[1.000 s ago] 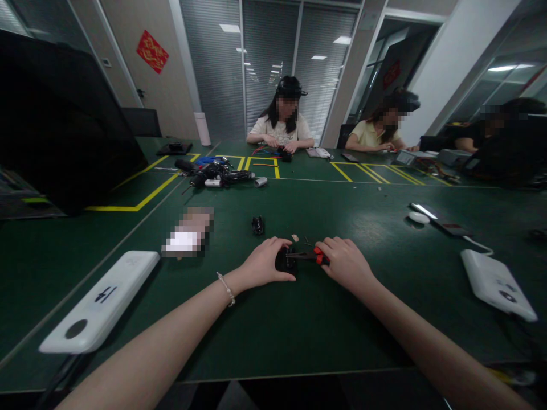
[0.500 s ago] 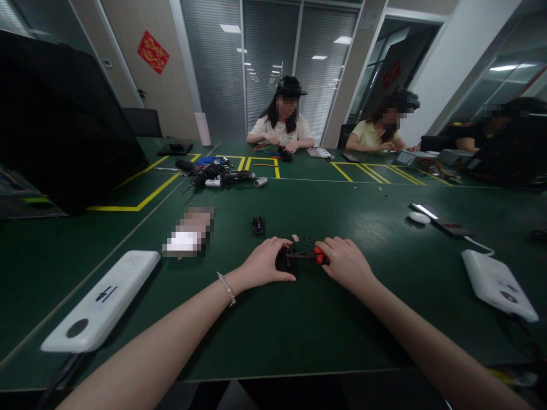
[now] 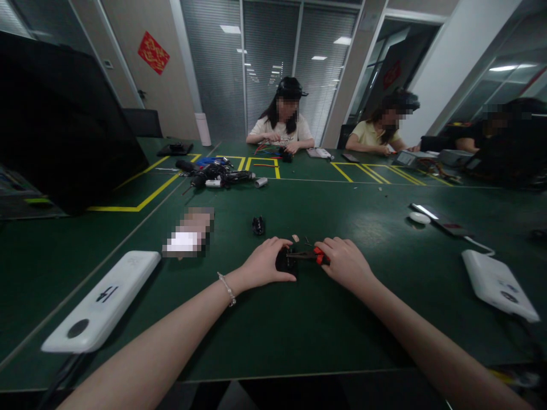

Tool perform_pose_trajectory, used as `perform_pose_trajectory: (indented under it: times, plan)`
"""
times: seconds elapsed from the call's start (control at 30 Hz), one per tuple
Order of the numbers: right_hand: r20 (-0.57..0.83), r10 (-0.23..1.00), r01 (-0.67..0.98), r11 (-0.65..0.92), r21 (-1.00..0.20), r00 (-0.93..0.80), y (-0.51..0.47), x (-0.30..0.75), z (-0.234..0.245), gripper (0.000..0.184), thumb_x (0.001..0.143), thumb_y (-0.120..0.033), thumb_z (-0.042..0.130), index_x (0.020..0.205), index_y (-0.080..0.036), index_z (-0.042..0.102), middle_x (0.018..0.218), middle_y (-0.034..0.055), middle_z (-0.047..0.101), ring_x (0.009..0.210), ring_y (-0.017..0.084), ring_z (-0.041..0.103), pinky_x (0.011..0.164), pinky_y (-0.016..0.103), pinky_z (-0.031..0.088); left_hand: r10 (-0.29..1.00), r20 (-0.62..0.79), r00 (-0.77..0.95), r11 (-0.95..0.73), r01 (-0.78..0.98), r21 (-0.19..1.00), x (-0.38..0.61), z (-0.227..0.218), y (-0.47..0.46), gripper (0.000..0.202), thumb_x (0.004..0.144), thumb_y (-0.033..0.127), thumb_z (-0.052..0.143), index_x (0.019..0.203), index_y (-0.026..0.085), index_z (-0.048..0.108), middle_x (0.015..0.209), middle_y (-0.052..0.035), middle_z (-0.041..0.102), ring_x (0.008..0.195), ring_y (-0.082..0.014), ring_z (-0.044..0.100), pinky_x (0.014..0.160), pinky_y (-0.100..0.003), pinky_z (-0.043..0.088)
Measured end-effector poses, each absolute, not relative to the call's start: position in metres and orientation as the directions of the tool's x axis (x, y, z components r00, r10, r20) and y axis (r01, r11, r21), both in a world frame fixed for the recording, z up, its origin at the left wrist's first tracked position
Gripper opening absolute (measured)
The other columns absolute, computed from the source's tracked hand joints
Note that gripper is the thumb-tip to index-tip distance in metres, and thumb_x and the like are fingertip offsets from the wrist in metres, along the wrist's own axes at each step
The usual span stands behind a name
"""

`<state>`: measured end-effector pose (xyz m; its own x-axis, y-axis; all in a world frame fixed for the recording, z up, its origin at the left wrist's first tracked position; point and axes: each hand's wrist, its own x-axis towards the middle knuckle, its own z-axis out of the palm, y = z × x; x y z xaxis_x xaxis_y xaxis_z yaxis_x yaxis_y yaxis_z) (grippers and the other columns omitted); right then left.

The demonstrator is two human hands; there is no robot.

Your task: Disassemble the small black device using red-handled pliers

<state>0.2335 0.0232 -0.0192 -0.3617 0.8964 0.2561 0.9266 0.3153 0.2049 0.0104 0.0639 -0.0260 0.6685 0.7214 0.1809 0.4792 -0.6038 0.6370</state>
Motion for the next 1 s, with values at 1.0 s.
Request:
perform_pose_trajectory:
  times: [1.0]
  plan:
    - [0.251,0.896,0.929,0.334,0.162,-0.366,0.025,0.241,-0.020,0.034,0.067,-0.024,0.052,0.101,-0.018,0.056,0.094,0.0077,0.058,0.081,0.020,0.050,0.070,0.035,0.038,0.721,0.192,0.666,-0.606,0.471,0.641,0.010,-0.029,0.065,0.070,0.055,0.044,0.073,0.115,0.022,0.043,0.108,-0.0071,0.050,0.097,-0.0262,0.049,0.081,-0.041,0.041]
